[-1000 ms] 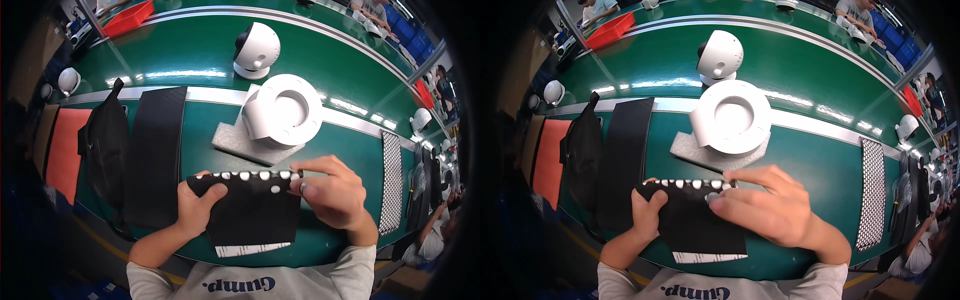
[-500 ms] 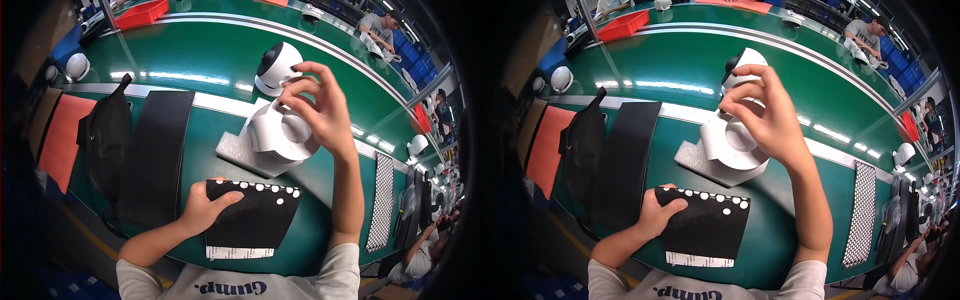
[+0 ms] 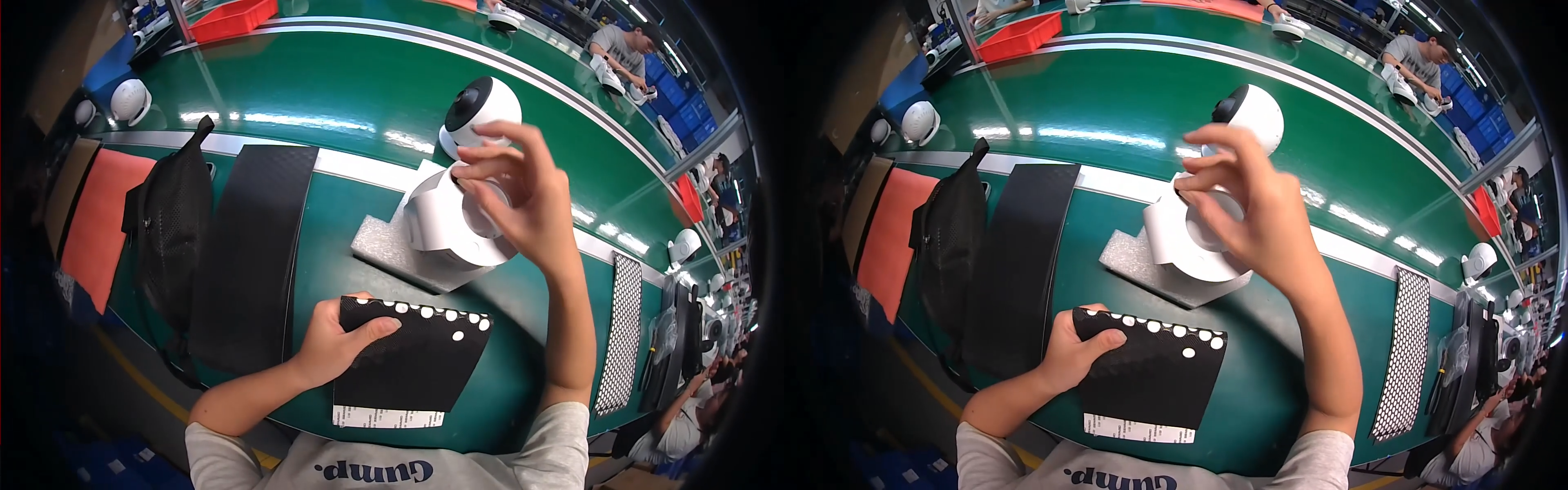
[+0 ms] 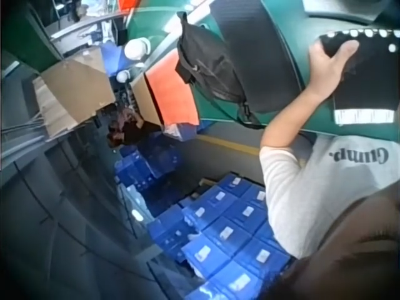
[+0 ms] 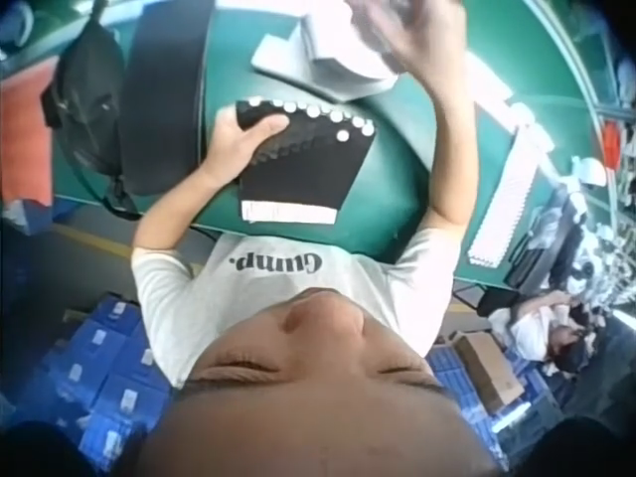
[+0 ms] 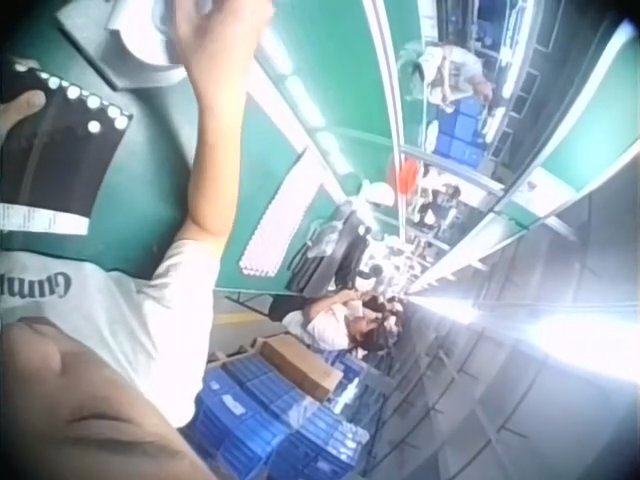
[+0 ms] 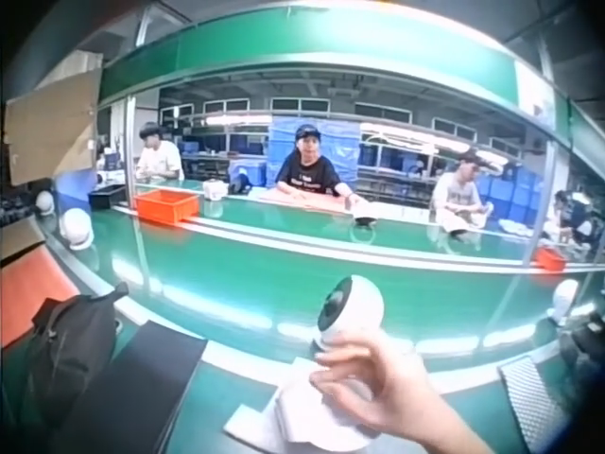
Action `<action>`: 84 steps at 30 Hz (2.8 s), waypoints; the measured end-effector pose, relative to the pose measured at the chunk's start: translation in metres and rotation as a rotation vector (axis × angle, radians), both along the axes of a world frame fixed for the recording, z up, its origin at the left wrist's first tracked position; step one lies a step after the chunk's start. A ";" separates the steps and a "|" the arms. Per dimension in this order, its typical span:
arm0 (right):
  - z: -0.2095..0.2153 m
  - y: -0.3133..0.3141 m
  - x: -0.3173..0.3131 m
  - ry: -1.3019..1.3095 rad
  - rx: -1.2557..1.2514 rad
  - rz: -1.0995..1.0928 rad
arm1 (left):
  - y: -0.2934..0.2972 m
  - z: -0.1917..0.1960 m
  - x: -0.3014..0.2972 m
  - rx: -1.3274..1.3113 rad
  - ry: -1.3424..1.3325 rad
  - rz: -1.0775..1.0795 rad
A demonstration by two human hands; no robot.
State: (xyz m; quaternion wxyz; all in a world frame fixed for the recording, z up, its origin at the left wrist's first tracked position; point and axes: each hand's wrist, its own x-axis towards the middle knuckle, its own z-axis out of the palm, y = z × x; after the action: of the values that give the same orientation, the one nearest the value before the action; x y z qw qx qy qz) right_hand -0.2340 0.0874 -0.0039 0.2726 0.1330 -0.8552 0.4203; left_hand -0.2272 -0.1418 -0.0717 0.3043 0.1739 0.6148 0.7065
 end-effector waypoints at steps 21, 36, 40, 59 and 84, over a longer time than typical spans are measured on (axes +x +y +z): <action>0.011 -0.006 0.028 -0.415 0.035 -0.206 | -0.005 -0.005 0.000 -0.002 0.003 -0.030; -0.001 -0.001 0.055 -0.354 -0.424 0.002 | -0.007 0.003 0.002 -0.030 0.104 -0.127; -0.001 -0.002 0.059 -0.383 -0.439 -0.015 | -0.008 0.002 0.004 -0.038 0.103 -0.128; 0.024 -0.031 0.104 -0.040 0.416 -0.077 | -0.019 0.017 0.009 0.030 0.529 -0.013; -0.001 -0.056 0.100 0.110 0.592 -0.018 | -0.018 0.007 0.009 -0.027 0.572 0.108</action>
State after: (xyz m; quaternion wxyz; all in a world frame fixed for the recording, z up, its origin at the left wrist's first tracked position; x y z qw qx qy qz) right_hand -0.1344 0.0318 -0.0054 0.2718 0.2216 -0.9256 0.1421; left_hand -0.2179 -0.1594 -0.0649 0.0829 0.3291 0.6933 0.6357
